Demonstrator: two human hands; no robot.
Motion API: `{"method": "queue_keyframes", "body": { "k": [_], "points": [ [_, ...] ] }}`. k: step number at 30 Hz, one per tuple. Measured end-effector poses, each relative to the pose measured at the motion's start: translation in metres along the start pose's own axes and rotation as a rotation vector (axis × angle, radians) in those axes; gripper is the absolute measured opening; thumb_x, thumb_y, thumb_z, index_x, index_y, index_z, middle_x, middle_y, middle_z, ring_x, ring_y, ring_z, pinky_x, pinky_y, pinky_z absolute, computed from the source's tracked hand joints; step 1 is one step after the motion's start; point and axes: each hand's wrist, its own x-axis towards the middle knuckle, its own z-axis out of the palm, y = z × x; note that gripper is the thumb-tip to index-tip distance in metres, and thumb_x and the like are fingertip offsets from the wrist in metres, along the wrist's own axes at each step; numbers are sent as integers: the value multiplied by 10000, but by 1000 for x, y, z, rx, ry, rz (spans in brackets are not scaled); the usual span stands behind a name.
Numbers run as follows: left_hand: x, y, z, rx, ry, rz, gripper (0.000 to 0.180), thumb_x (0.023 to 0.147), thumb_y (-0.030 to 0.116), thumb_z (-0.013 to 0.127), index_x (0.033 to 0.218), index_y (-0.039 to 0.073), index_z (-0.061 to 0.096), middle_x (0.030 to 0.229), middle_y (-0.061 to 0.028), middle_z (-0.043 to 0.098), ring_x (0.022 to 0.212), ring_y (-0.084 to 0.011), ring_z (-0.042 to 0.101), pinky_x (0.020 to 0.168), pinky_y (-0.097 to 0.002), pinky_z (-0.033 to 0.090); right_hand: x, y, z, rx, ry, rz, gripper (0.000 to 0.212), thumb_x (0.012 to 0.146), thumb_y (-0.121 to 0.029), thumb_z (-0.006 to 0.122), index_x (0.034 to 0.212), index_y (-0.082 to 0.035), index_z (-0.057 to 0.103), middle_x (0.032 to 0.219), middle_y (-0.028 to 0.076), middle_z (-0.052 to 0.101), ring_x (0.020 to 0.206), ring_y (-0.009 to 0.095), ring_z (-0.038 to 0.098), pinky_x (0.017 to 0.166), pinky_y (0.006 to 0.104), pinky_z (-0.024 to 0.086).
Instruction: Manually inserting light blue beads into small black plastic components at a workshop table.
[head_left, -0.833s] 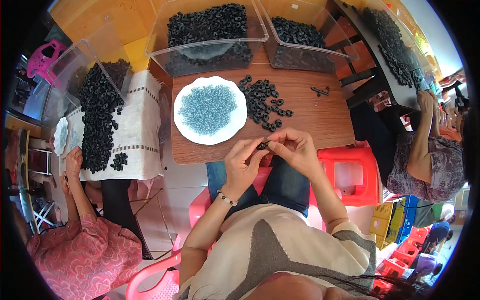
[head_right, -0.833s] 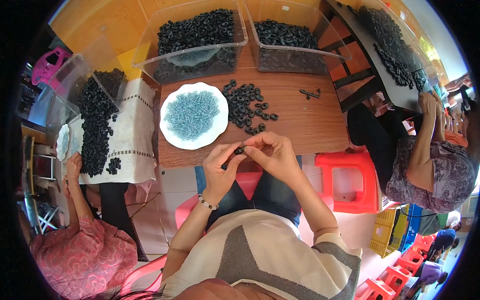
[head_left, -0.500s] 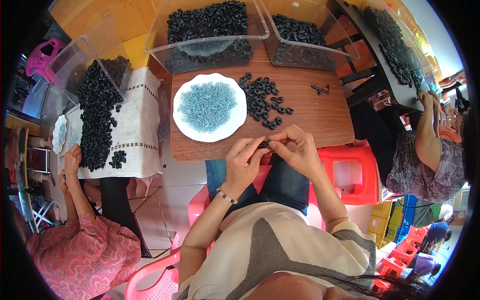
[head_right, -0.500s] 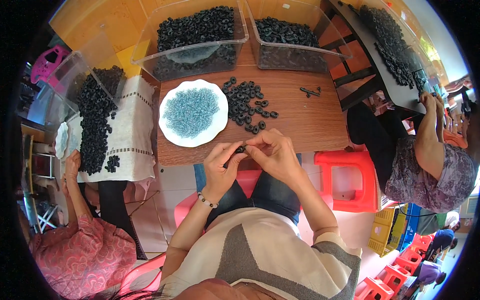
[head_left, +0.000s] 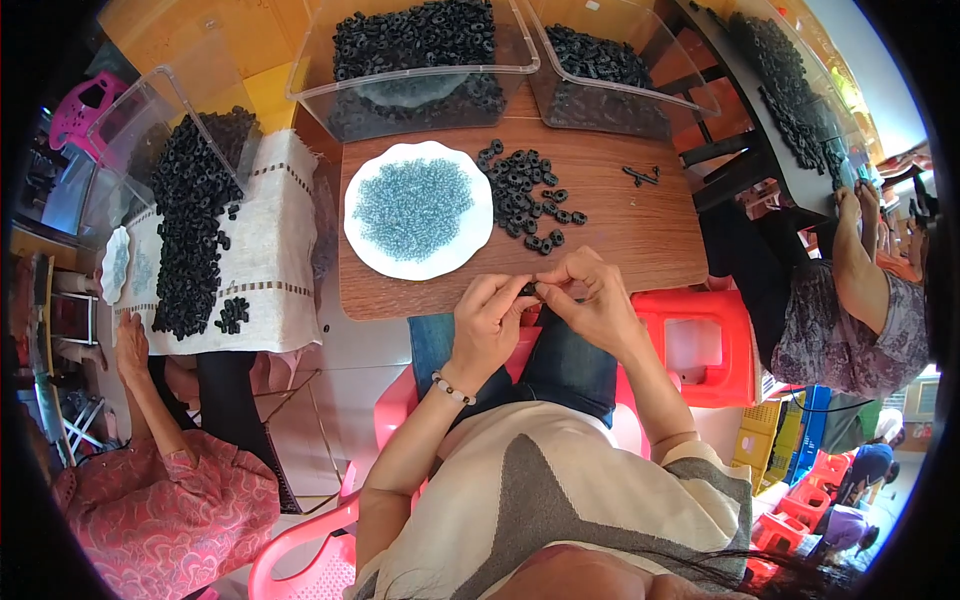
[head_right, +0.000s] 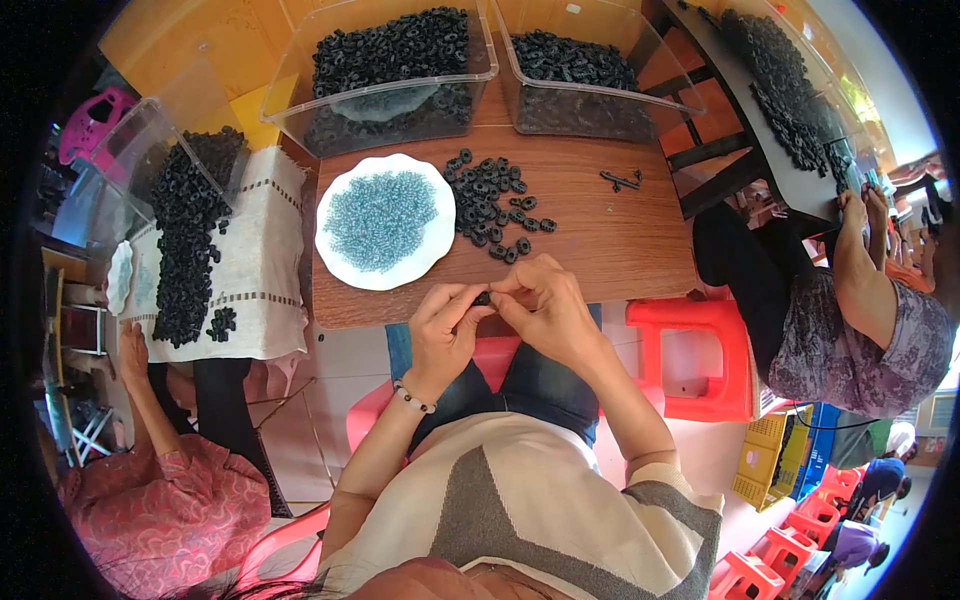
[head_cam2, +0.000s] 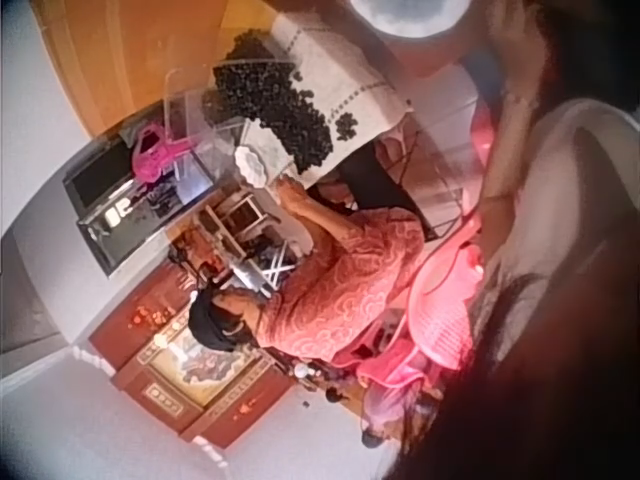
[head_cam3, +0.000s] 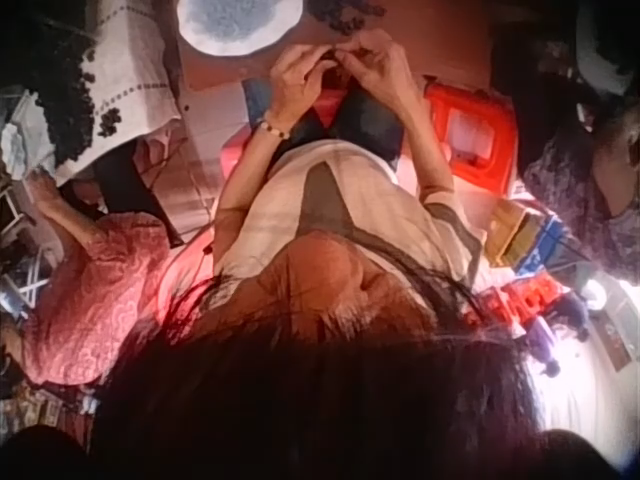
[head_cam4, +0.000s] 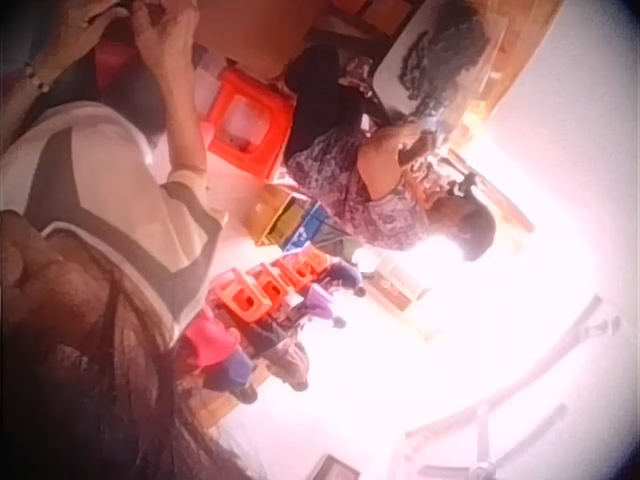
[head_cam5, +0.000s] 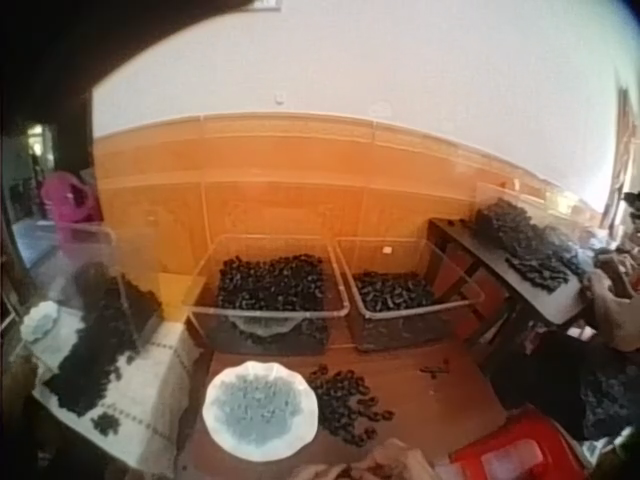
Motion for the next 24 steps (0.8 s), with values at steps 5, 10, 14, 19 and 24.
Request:
{"method": "queue_keyframes", "body": {
  "k": [5,10,14,19,24],
  "points": [
    [-3,-6,3,46,-34,59,332,800,-79,730,1128,-26,719,1003,-125,670,902,-323,651,751,-408,563,0,9,4,-15,-45,-54,73,837,-28,777,901,-8,748,834,105,702,872,256,629,783,372,493],
    [-4,-9,4,99,-21,103,336,781,-89,728,1113,-38,716,1004,-130,668,890,-332,647,753,-423,562,2,6,9,-69,-7,-150,57,818,9,748,829,10,692,764,131,652,840,325,588,711,414,493],
    [-5,-9,6,140,4,125,285,799,-66,739,1082,-31,733,993,-131,688,856,-333,651,726,-414,549,0,7,13,-146,34,-266,67,799,23,734,796,13,668,762,140,646,807,341,570,706,424,488],
    [-3,-5,6,106,31,119,257,830,-38,754,1086,-34,734,984,-136,697,847,-321,670,708,-392,554,-3,2,8,-87,26,-188,64,837,-2,749,892,16,721,799,139,677,847,332,598,742,414,514],
    [-2,-5,2,34,45,73,301,827,-50,740,1126,-15,724,982,-129,692,868,-332,662,740,-413,550,-3,-2,-3,-59,-48,-139,185,886,-44,767,1063,8,756,860,140,717,859,285,638,745,395,539]
  ]
}}
